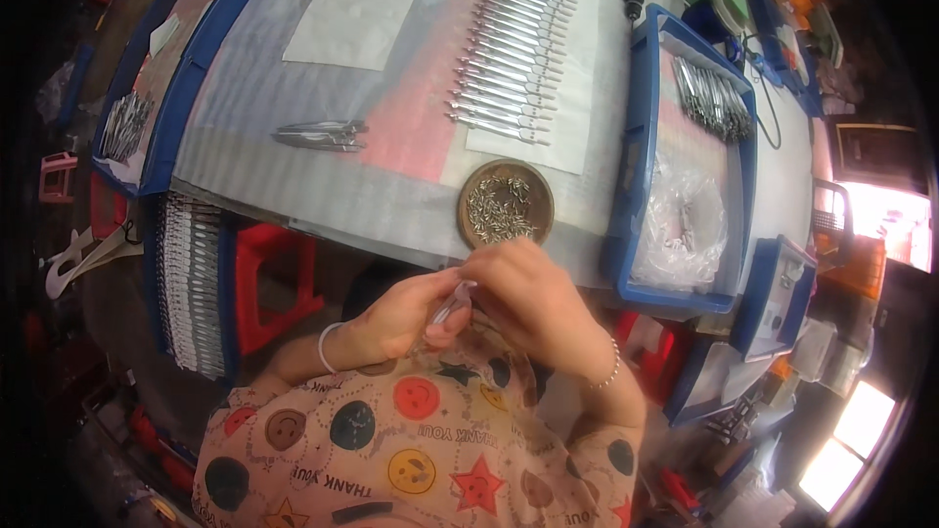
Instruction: Assembling small plastic components into metal clips at a workbench.
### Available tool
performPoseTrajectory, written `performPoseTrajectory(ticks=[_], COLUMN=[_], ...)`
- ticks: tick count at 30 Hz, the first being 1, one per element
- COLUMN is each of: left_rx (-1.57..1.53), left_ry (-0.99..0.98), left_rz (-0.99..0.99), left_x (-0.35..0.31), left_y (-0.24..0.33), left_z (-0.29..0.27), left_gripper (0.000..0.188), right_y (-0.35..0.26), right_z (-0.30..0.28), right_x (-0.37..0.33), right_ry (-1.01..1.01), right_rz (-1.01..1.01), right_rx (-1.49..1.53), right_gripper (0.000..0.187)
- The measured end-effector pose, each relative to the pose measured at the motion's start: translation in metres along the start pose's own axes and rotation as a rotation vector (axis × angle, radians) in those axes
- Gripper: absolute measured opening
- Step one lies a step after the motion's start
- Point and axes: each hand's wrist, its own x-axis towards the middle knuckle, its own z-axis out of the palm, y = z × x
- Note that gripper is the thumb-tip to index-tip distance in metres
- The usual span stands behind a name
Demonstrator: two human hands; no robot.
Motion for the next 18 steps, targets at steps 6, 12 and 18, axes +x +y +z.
performPoseTrajectory(ticks=[6,12,18], left_rx=[0.117,0.074,0.082], left_ry=[0.027,-0.087,-0.102], left_rz=[0.068,-0.032,0.445], left_x=[-0.010,-0.020,-0.023], left_y=[0.012,0.033,0.072], left_z=[0.011,0.019,0.002], left_gripper=[0.023,0.030,0.042], right_y=[-0.020,-0.022,0.021], right_z=[-0.004,-0.013,-0.082], right_x=[0.013,0.032,0.090], right_ry=[-0.376,-0.433,-0.110], right_rz=[-0.292,-0.471,-0.173], right_rx=[-0.528,-0.541,-0.432], right_gripper=[0.031,0.017,0.014])
